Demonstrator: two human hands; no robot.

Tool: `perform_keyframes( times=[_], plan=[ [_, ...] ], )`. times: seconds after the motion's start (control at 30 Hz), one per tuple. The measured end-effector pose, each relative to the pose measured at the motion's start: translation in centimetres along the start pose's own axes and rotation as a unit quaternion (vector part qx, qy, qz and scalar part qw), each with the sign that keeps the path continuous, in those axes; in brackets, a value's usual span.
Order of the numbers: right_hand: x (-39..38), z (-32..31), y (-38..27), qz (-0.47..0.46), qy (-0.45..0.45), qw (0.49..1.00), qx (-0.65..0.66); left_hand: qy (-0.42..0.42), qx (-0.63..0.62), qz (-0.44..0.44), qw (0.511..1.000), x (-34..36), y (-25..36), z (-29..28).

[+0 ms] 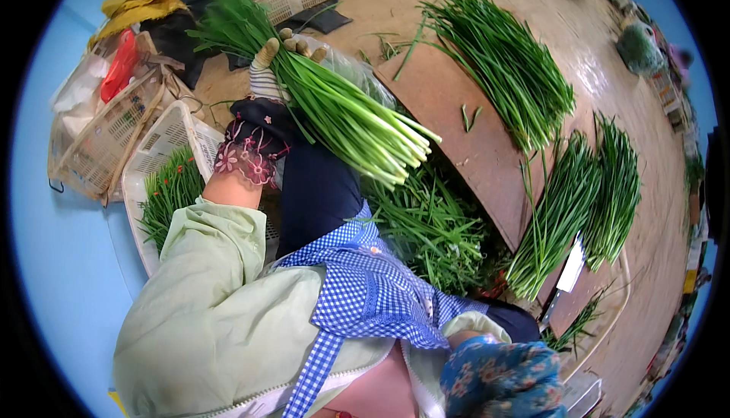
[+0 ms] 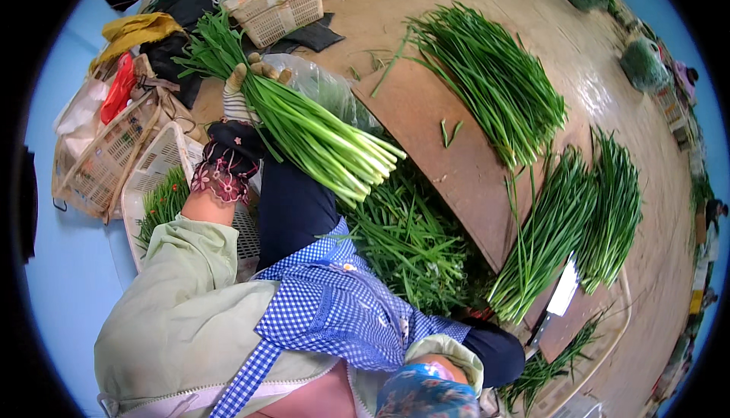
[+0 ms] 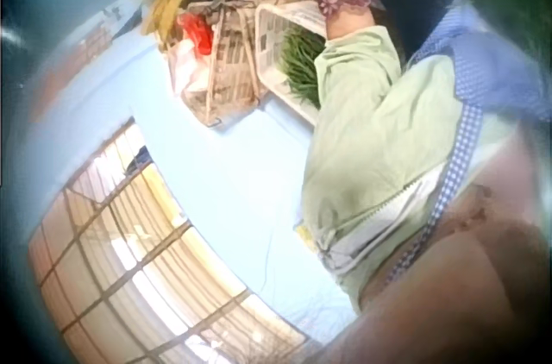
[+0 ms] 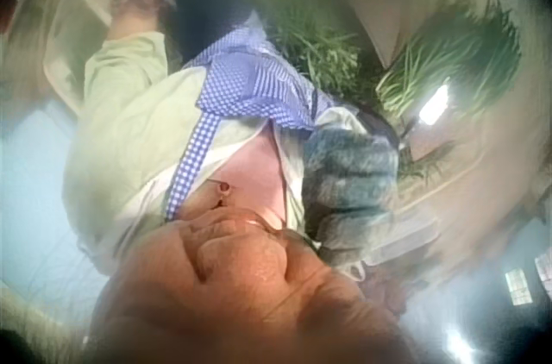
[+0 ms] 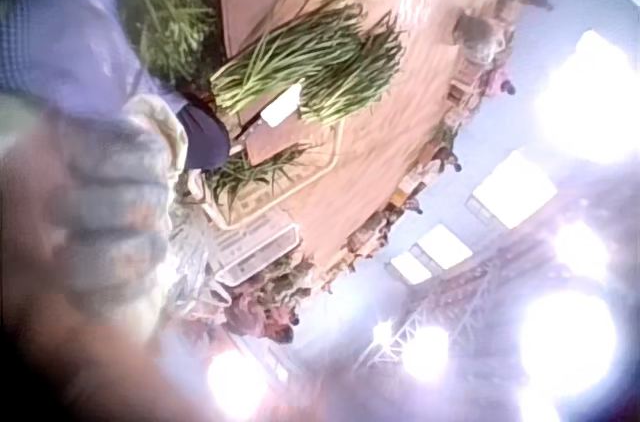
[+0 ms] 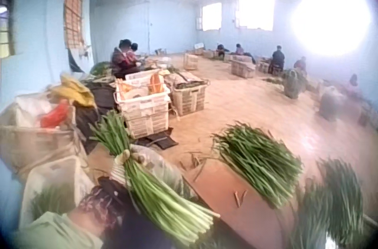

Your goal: The person sits on the floor and trims the root ends of green onions using a knife on a cutting board. They gather the trimmed onions into bundles and place them on the floor beside them.

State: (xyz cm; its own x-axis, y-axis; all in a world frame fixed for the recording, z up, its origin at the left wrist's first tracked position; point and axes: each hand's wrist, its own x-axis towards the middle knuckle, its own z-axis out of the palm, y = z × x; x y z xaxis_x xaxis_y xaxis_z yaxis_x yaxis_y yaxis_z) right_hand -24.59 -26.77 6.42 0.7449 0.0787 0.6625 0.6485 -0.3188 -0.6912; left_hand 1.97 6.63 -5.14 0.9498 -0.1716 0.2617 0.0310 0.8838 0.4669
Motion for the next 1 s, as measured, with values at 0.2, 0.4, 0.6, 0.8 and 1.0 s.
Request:
perform_keyframes(
  times=[0.2, 0.4, 0.6, 0.8, 1.0],
  plan=[
    [0.6, 1.9, 3.7, 0.042, -0.030, 0.993, -0.108, 0.012, 0.012, 0.029, 0.999, -0.3, 0.2, 0.3],
    [4.5, 10.7, 11.1, 0.082, -0.180, 0.950, -0.243, 0.034, 0.021, -0.039, 0.998, -0.1, -2.1, 2.1],
    [2.6, 15.2, 15.5, 0.238, -0.282, 0.899, -0.237, 0.157, 0.059, -0.062, 0.984, -0.7, -1.6, 0.7],
    [2.1, 15.4, 19.2, 0.322, -0.291, 0.899, -0.052, 0.230, 0.053, -0.117, 0.965, 0.3, -1.1, 0.1],
    [1.5, 15.4, 18.8, 0.276, -0.264, 0.912, -0.149, 0.311, 0.117, -0.105, 0.938, 1.8, -1.6, -0.8]
  ],
)
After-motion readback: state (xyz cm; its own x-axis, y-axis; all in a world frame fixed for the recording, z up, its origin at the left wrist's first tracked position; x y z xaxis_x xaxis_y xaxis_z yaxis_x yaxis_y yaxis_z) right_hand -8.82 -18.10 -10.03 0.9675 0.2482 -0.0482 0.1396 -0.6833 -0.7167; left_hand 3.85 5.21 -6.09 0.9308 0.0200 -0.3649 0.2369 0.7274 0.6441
